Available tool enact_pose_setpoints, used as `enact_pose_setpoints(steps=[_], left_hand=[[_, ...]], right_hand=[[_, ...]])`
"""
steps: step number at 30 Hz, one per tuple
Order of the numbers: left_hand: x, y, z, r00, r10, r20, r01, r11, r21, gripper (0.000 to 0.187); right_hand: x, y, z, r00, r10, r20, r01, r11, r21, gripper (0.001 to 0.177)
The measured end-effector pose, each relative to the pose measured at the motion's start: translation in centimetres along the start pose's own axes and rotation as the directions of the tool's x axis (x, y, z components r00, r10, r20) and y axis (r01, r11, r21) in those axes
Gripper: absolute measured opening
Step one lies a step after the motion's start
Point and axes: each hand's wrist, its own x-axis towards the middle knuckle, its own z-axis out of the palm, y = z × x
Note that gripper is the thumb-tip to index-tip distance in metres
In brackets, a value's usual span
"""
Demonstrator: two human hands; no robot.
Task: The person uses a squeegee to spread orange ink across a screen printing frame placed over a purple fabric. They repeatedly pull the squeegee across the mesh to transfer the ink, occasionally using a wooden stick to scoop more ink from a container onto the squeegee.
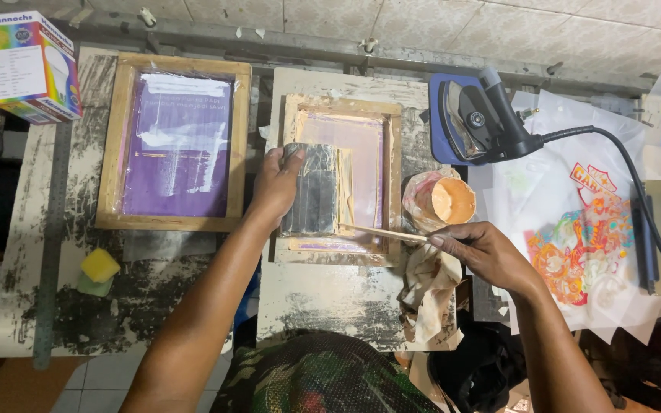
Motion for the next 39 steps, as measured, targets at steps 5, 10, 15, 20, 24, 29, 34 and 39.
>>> enact_pose_setpoints(steps=[5, 10, 15, 20, 24, 29, 34, 39], left_hand=[[0.1, -0.6, 0.1, 1.000, 0.006, 0.023, -0.005, 1.000, -0.018, 0.056], [-1.3, 0.7, -0.6, 0.999, 0.025, 0.028, -0.025, 1.000, -0.011, 0.052], [-3.3, 2.7, -1.4, 0.997, 0.072, 0.040, -0.070, 0.995, -0.067, 0.048], [-4.0, 2.6, -1.9, 0.995, 0.088, 0.037, -0.084, 0.992, -0.095, 0.045], [-3.7, 1.4, -2.3, 0.994, 0.106, 0.037, -0.101, 0.986, -0.129, 0.043], [-4.7, 1.8, -2.9, 0.995, 0.090, 0.045, -0.085, 0.990, -0.117, 0.043], [-4.1, 0.4, -2.7, 0.995, 0.082, 0.049, -0.077, 0.992, -0.096, 0.041], [-5.9, 2.2, -3.0, 0.996, 0.071, 0.061, -0.065, 0.993, -0.101, 0.038]], right_hand=[[0.5, 0.1, -0.2, 1.000, 0.007, -0.028, -0.006, 1.000, 0.009, 0.022], [1.5, 0.9, -0.4, 0.999, -0.019, -0.046, 0.020, 1.000, 0.016, 0.021], [2.3, 0.3, -0.6, 0.997, -0.020, -0.070, 0.020, 1.000, -0.008, 0.021], [3.4, 0.6, -0.8, 0.997, -0.026, -0.076, 0.026, 1.000, -0.001, 0.019], [4.6, 0.5, -1.2, 0.995, -0.064, -0.083, 0.062, 0.998, -0.019, 0.020], [5.8, -1.5, -0.2, 0.991, -0.100, -0.090, 0.097, 0.995, -0.038, 0.019], [7.0, -2.1, 0.1, 0.987, -0.115, -0.115, 0.110, 0.992, -0.054, 0.017], [9.1, 1.3, 1.1, 0.968, -0.118, -0.223, 0.089, 0.987, -0.133, 0.020]])
